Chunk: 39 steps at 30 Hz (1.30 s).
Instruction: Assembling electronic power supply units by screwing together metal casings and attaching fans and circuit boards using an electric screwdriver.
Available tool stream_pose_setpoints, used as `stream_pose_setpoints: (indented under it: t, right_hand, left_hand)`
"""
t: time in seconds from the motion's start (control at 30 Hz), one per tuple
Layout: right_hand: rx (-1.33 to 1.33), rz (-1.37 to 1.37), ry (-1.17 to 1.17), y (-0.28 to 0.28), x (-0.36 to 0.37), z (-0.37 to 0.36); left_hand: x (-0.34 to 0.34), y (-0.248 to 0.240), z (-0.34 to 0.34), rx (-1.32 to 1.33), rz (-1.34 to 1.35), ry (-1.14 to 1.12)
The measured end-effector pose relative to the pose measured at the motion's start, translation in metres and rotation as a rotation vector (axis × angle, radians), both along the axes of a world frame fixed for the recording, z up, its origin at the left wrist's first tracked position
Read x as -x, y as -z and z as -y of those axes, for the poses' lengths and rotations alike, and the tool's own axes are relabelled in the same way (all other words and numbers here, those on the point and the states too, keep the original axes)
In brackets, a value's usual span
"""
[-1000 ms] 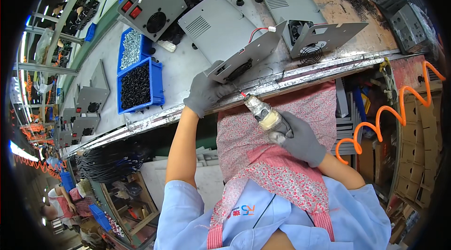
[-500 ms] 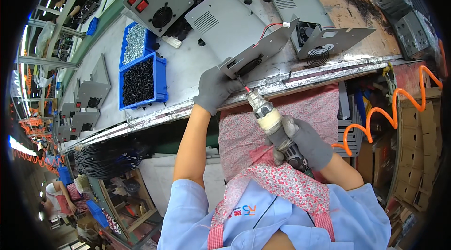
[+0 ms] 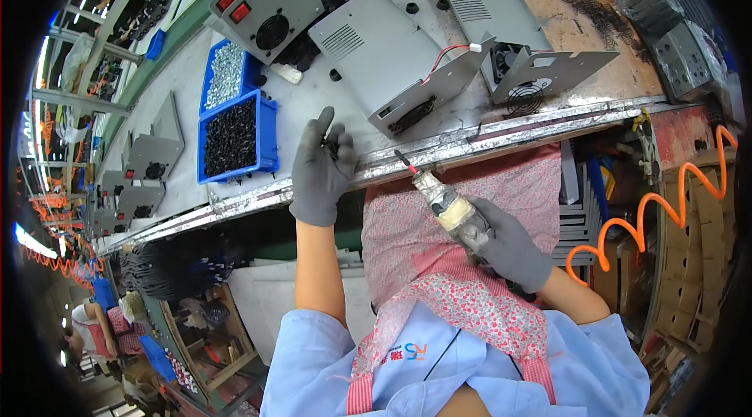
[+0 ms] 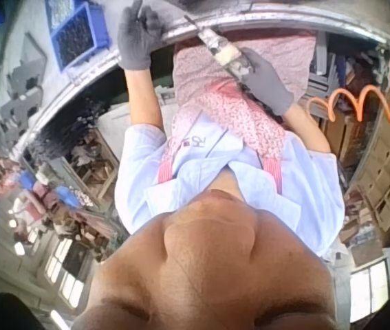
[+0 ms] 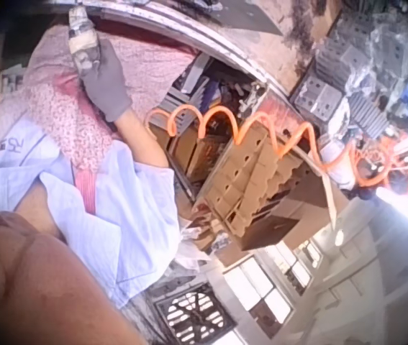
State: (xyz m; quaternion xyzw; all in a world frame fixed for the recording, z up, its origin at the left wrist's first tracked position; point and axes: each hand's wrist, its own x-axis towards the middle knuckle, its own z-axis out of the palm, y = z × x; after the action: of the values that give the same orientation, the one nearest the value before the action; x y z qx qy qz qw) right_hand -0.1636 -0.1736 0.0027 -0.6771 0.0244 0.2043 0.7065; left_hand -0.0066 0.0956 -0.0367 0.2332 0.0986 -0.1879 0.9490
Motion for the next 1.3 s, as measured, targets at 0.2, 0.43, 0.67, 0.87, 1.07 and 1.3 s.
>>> stream_pose_setpoints:
  t: [0.2, 0.43, 0.67, 0.87, 1.07, 1.3]
  right_hand:
    - [0.089, -0.005, -0.064, 0.003, -0.003, -0.005]
    - [0.051, 0.040, -0.063, 0.006, -0.002, -0.003]
    - [0.117, 0.118, -0.075, 0.006, -0.002, -0.001]
    - [0.126, 0.065, -0.076, 0.005, -0.003, 0.001]
    - [0.126, 0.081, -0.081, 0.002, -0.005, -0.001]
    - [0.101, 0.135, -0.057, 0.011, -0.002, -0.005]
  left_hand:
    - [0.030, -0.006, 0.021, 0.126, -0.124, 0.032]
    - [0.046, 0.006, 0.029, 0.060, -0.085, 0.181]
    - [0.052, 0.013, 0.041, -0.060, -0.020, 0.189]
    - [0.051, -0.010, 0.054, -0.266, -0.027, 0.112]
    - [0.053, 0.001, 0.045, -0.119, 0.091, 0.181]
    - [0.053, -0.004, 0.053, -0.313, 0.065, 0.122]
